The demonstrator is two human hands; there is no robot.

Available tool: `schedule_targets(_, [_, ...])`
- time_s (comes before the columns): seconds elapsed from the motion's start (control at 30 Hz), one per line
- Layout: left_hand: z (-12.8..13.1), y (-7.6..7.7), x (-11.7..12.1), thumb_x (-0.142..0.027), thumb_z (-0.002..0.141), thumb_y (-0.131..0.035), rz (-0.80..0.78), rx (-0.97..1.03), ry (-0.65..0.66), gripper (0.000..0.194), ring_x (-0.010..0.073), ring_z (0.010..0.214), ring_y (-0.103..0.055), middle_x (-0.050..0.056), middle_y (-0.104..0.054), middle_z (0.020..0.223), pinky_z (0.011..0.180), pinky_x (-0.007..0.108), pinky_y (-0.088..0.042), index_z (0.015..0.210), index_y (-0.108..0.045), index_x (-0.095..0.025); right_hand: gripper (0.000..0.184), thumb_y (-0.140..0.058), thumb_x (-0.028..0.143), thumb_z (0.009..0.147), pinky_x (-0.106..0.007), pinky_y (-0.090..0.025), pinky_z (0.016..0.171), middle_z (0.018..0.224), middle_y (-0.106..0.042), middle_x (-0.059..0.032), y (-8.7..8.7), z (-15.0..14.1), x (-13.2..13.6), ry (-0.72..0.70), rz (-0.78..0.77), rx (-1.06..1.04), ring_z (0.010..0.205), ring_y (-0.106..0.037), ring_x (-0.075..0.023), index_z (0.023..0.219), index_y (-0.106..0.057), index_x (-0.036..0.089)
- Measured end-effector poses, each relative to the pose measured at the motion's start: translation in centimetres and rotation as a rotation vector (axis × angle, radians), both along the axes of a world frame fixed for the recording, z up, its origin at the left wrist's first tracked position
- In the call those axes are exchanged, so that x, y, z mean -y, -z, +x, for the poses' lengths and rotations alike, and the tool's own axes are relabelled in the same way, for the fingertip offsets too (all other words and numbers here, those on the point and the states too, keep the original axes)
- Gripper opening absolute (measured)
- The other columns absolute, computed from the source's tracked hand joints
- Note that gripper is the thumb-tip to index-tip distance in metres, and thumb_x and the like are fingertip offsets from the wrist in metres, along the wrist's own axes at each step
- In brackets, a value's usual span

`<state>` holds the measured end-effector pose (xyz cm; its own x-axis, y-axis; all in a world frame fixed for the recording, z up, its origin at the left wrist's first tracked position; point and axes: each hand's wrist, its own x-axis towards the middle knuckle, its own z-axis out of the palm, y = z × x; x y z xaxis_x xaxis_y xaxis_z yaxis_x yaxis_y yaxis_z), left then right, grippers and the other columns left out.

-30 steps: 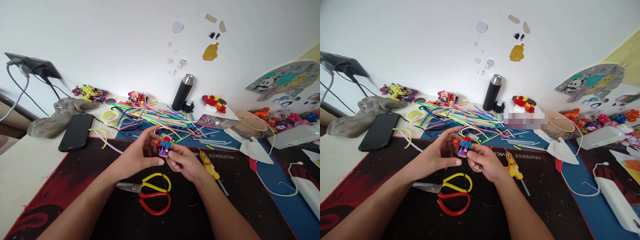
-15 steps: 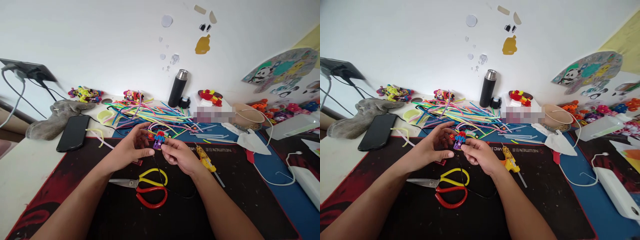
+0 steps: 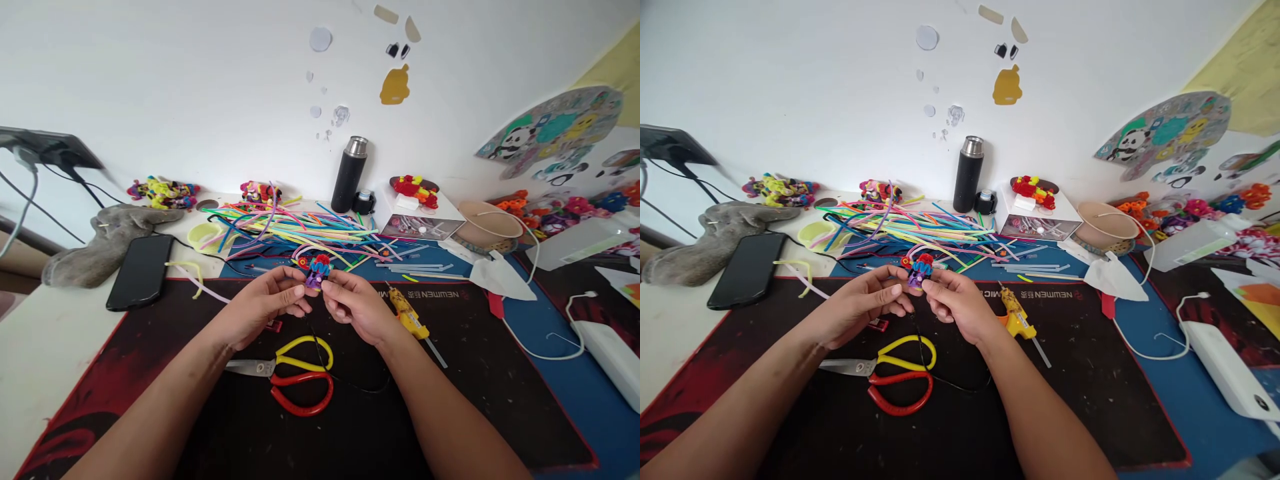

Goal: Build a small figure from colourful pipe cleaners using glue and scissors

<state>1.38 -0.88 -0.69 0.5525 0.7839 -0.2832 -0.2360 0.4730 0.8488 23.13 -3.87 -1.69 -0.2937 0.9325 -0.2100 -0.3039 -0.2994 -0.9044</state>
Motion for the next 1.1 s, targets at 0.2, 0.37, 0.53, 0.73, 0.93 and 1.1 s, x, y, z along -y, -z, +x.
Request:
schedule_targets(0.2, [0.31, 0.51, 0.03, -0.039, 0.076, -0.101, -0.013, 0.03, -0.023, 0.048, 0.0156, 0.078, -0.077, 0.003, -0.078, 0.087, 0.073, 0.023, -0.06, 0.103, -0.069, -0.016, 0.035, -0.087, 0.047, 0.088, -0.023, -0.017, 0.045, 0.062, -0.05, 0.0069, 0.16, -0.25, 0.04, -0.016, 0.01, 0.024, 0.049, -0.036, -0.0063, 0.094, -0.068, 0.018])
schedule_targets(0.37, [0.49, 0.94, 0.02, -0.037, 0.073, -0.103, -0.013, 0.053, -0.057, 0.05, 0.0157, 0.076, -0.078, 0.004, -0.079, 0.088, 0.072, 0.023, -0.063, 0.102, -0.068, -0.016, 0.038, -0.087, 0.049, 0.087, -0.023, -0.017, 0.046, 0.063, -0.05, 0.0071, 0.15, -0.45, 0.17, -0.011, 0.024, 0.072, 0.05, -0.035, -0.0062, 0.098, -0.07, 0.017])
schedule_targets(0.53, [0.64, 1.03, -0.05, -0.033, 0.073, -0.103, -0.016, 0.059, -0.062, 0.049, 0.0153, 0.076, -0.078, 0.005, -0.08, 0.089, 0.072, 0.022, -0.063, 0.102, -0.068, -0.015, 0.037, -0.086, 0.05, 0.087, -0.023, -0.017, 0.046, 0.064, -0.049, 0.0069, 0.15, -0.6, 0.25, -0.018, 0.024, 0.083, 0.05, -0.035, -0.0067, 0.098, -0.07, 0.018])
schedule_targets(0.73, [0.86, 0.91, 0.07, -0.031, 0.073, -0.103, -0.005, 0.083, -0.09, 0.046, 0.0142, 0.075, -0.077, 0.005, -0.08, 0.087, 0.069, 0.019, -0.063, 0.102, -0.071, -0.014, 0.04, -0.085, 0.052, 0.088, -0.023, -0.017, 0.046, 0.064, -0.05, 0.007, 0.11, -0.68, 0.28, -0.02, 0.026, 0.078, 0.051, -0.036, -0.0072, 0.106, -0.072, 0.019])
schedule_targets(0.93, [0.93, 0.82, 0.04, -0.03, 0.073, -0.103, -0.022, 0.105, -0.113, 0.044, 0.0141, 0.074, -0.077, 0.004, -0.08, 0.083, 0.069, 0.02, -0.064, 0.102, -0.073, -0.014, 0.041, -0.086, 0.052, 0.088, -0.023, -0.018, 0.046, 0.064, -0.05, 0.0073, 0.09, -0.76, 0.31, -0.034, 0.026, 0.079, 0.05, -0.035, -0.0068, 0.108, -0.072, 0.019])
schedule_targets(1.1, [0.96, 0.72, 0.06, -0.03, 0.07, -0.105, -0.047, 0.116, -0.135, 0.045, 0.014, 0.072, -0.077, 0.004, -0.08, 0.082, 0.068, 0.019, -0.065, 0.101, -0.076, -0.014, 0.042, -0.087, 0.051, 0.086, -0.023, -0.018, 0.046, 0.064, -0.051, 0.0071, 0.08, -0.84, 0.27, -0.018, 0.016, 0.088, 0.05, -0.036, -0.007, 0.107, -0.072, 0.019])
